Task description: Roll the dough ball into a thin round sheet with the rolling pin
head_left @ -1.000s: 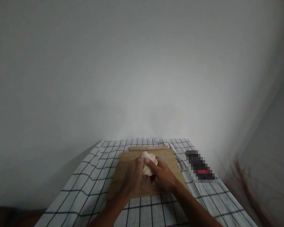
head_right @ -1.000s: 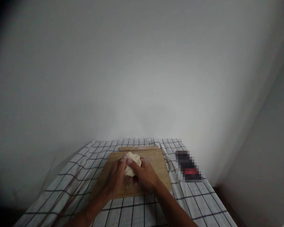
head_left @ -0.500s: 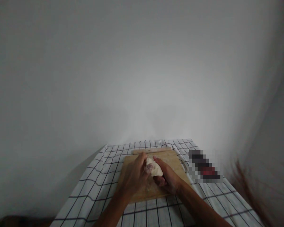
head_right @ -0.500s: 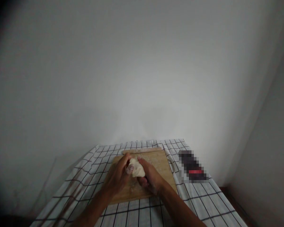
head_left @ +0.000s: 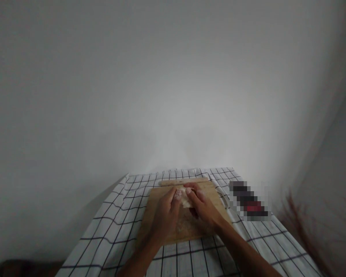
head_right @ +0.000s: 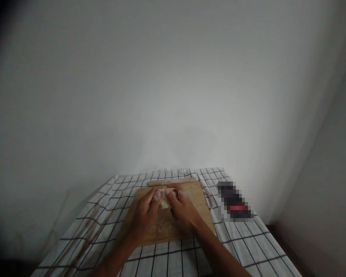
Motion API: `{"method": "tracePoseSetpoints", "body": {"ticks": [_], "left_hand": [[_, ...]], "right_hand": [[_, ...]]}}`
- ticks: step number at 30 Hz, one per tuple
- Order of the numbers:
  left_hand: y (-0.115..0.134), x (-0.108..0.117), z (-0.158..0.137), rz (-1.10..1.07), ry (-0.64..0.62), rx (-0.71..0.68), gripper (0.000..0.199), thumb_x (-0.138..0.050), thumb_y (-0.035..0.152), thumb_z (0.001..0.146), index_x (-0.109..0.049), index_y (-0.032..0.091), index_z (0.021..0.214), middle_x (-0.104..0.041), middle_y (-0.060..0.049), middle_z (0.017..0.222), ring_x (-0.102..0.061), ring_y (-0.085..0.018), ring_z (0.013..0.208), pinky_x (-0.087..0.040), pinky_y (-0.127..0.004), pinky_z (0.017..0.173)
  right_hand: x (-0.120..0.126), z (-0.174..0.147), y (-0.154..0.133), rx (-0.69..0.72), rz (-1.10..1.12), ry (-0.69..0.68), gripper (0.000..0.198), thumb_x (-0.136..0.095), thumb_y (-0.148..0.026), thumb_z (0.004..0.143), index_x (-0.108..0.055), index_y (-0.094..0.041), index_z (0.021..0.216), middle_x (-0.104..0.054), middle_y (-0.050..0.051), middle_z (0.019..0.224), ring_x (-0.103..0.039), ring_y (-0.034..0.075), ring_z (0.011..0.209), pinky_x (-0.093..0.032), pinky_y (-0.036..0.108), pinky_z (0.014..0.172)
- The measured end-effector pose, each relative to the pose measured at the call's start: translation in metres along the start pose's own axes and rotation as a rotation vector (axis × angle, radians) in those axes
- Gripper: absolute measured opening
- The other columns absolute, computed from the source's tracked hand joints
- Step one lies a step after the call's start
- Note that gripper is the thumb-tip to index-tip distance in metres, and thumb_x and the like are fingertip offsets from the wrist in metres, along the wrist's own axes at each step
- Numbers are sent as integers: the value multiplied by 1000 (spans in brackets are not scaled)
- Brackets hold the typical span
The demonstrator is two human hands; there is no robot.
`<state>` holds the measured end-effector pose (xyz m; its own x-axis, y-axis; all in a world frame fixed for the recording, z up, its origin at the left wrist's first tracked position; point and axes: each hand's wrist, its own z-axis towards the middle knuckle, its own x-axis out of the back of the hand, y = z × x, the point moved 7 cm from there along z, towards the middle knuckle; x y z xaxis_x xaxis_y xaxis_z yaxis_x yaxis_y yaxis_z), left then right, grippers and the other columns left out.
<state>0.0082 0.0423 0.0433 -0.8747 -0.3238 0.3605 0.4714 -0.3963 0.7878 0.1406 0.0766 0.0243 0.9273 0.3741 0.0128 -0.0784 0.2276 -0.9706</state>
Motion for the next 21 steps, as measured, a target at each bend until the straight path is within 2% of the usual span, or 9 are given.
{"method": "tracePoseSetpoints", "body": {"ticks": [3, 5, 8, 10, 13, 17, 21], "left_hand": [[-1, -2, -2, -74, -5, 20, 33, -46, 48, 98, -63, 20, 90, -72, -5, 87, -67, -23, 82, -53, -30, 73], [-6, -5, -4, -135, -23, 68, 35, -44, 49, 99, -59, 21, 85, -66, -2, 76, -62, -19, 69, -50, -27, 63], [-14, -9, -6, -193, -55, 150, 40, -40, 52, 100, -54, 21, 79, -54, 2, 61, -50, -14, 53, -41, -24, 50], [-14, -6, -5, -177, -35, 176, 45, -38, 55, 100, -53, 21, 74, -51, 3, 57, -47, -14, 50, -38, -25, 49], [-9, 3, 0, -40, -18, 178, 50, -38, 57, 99, -52, 21, 67, -50, 2, 53, -48, -16, 51, -38, -27, 51], [2, 4, 5, 122, -102, 106, 52, -35, 52, 99, -57, 22, 64, -58, -2, 56, -55, -19, 57, -41, -30, 57], [9, -4, 4, 121, -214, 33, 46, -37, 51, 98, -68, 22, 78, -70, -5, 74, -65, -22, 71, -47, -31, 67]], "right_hand": [[-5, -5, -14, 162, -135, -59, 39, -60, -54, 93, -65, -23, 116, -69, 5, 99, -64, 21, 89, -49, 31, 77], [-7, -5, -15, 192, -142, -74, 36, -55, -53, 96, -68, -21, 107, -70, 5, 99, -64, 22, 96, -48, 33, 85], [-15, -5, -15, 205, -73, -123, 44, -44, -54, 101, -67, -19, 89, -70, 4, 88, -65, 20, 87, -47, 31, 83], [-19, -4, -16, 217, -15, -140, 49, -40, -55, 102, -65, -18, 82, -68, 3, 80, -63, 18, 78, -47, 29, 77], [-17, -3, -16, 226, 9, -77, 52, -41, -56, 102, -60, -17, 73, -57, -1, 66, -52, 13, 63, -39, 25, 62], [-12, -1, -5, 184, -76, -38, 54, -43, -56, 100, -51, -18, 63, -41, -4, 58, -37, 10, 55, -28, 24, 53], [-11, 0, 3, 183, -236, -47, 55, -36, -56, 103, -53, -17, 67, -46, -2, 63, -44, 12, 61, -32, 25, 58]]}}
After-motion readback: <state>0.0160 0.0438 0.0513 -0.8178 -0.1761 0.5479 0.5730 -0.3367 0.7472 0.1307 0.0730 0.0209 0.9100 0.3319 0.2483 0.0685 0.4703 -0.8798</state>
